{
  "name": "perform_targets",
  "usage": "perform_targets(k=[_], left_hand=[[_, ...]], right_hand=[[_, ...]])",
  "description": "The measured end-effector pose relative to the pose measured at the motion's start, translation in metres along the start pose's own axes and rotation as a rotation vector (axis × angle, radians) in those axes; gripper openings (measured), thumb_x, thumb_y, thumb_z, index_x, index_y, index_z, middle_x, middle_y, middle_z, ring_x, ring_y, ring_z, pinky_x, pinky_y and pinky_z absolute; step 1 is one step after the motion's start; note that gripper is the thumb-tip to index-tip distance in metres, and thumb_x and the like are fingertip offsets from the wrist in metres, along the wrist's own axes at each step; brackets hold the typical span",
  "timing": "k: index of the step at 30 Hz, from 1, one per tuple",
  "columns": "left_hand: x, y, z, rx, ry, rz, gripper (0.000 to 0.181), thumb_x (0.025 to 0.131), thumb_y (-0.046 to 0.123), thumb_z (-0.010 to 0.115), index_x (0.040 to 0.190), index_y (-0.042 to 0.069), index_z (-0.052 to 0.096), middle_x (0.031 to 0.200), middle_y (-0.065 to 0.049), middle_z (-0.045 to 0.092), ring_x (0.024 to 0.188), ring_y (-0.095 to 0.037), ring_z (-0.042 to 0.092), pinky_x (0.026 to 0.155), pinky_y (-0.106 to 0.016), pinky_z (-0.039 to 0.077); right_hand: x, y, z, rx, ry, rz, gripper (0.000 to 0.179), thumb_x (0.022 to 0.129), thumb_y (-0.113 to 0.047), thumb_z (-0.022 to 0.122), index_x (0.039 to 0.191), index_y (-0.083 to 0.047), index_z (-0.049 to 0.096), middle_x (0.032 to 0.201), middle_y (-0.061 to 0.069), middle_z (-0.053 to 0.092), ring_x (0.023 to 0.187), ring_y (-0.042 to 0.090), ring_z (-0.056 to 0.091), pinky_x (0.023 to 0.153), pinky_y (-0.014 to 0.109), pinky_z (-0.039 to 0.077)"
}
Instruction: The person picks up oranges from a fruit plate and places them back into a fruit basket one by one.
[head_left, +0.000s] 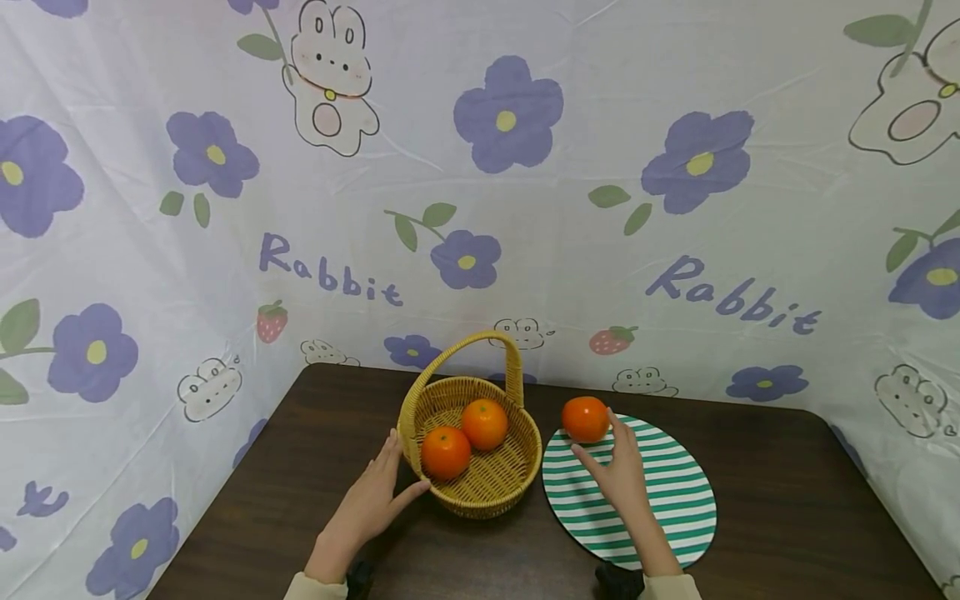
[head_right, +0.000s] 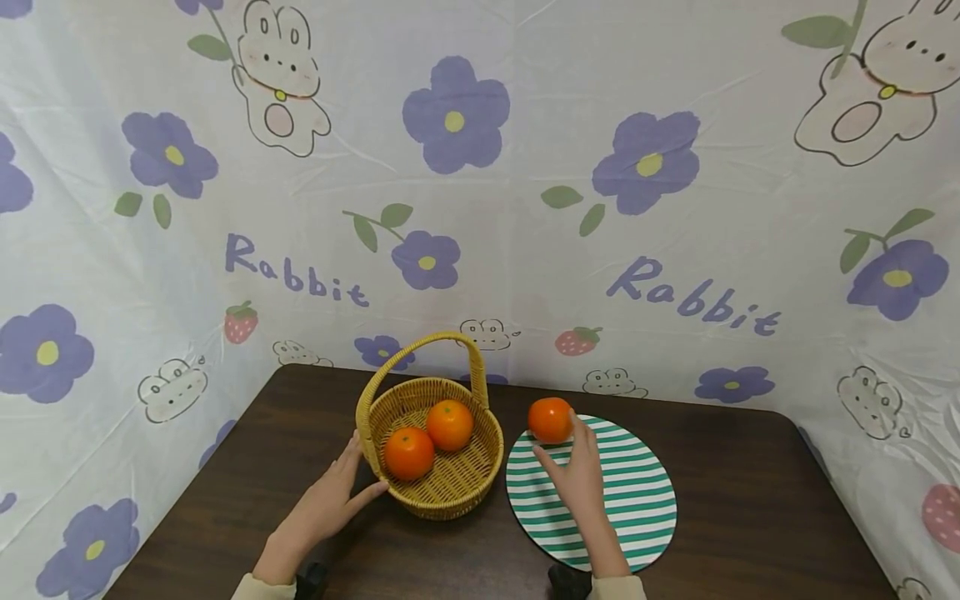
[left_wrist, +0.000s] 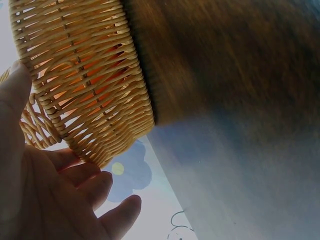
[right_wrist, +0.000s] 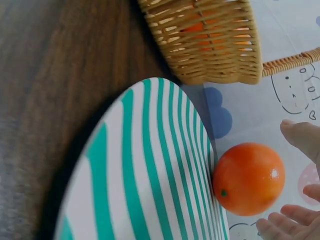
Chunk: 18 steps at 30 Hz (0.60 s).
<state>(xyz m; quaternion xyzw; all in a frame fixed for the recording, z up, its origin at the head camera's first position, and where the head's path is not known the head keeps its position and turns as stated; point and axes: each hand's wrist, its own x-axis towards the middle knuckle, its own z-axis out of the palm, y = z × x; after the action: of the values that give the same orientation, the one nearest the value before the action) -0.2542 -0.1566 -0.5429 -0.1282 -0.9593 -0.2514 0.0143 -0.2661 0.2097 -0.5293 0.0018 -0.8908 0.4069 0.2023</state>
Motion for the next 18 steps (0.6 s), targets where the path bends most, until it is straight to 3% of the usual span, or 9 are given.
perform_targets(k=[3, 9, 18], left_hand=[[0.0, -0.001, 0.001, 0.003, -0.001, 0.0, 0.093, 0.086, 0.063, 0.047, 0.15, 0.01, 0.007, 0.156, -0.011, 0.006, 0.14, -0.029, 0.019, 0.111, -0.05, 0.022], [-0.001, -0.001, -0.001, -0.008, -0.013, 0.004, 0.095, 0.084, 0.068, 0.044, 0.151, 0.011, 0.006, 0.156, -0.011, 0.004, 0.14, -0.03, 0.019, 0.11, -0.052, 0.022], [-0.001, 0.0, -0.001, -0.017, -0.012, 0.001, 0.093, 0.086, 0.063, 0.047, 0.151, 0.01, 0.006, 0.156, -0.011, 0.004, 0.14, -0.032, 0.02, 0.11, -0.052, 0.023]], right_hand=[[0.004, 0.0, -0.001, 0.009, -0.007, 0.009, 0.083, 0.08, -0.028, 0.074, 0.143, 0.004, 0.029, 0.136, 0.03, 0.036, 0.121, 0.045, 0.04, 0.097, 0.06, 0.036], [0.012, 0.001, -0.001, 0.019, -0.008, 0.02, 0.083, 0.08, -0.028, 0.074, 0.142, 0.005, 0.03, 0.134, 0.031, 0.037, 0.116, 0.045, 0.044, 0.091, 0.059, 0.041], [0.022, 0.007, 0.003, 0.01, -0.063, 0.058, 0.087, 0.08, -0.033, 0.073, 0.144, 0.004, 0.026, 0.138, 0.031, 0.032, 0.123, 0.045, 0.038, 0.098, 0.06, 0.036]])
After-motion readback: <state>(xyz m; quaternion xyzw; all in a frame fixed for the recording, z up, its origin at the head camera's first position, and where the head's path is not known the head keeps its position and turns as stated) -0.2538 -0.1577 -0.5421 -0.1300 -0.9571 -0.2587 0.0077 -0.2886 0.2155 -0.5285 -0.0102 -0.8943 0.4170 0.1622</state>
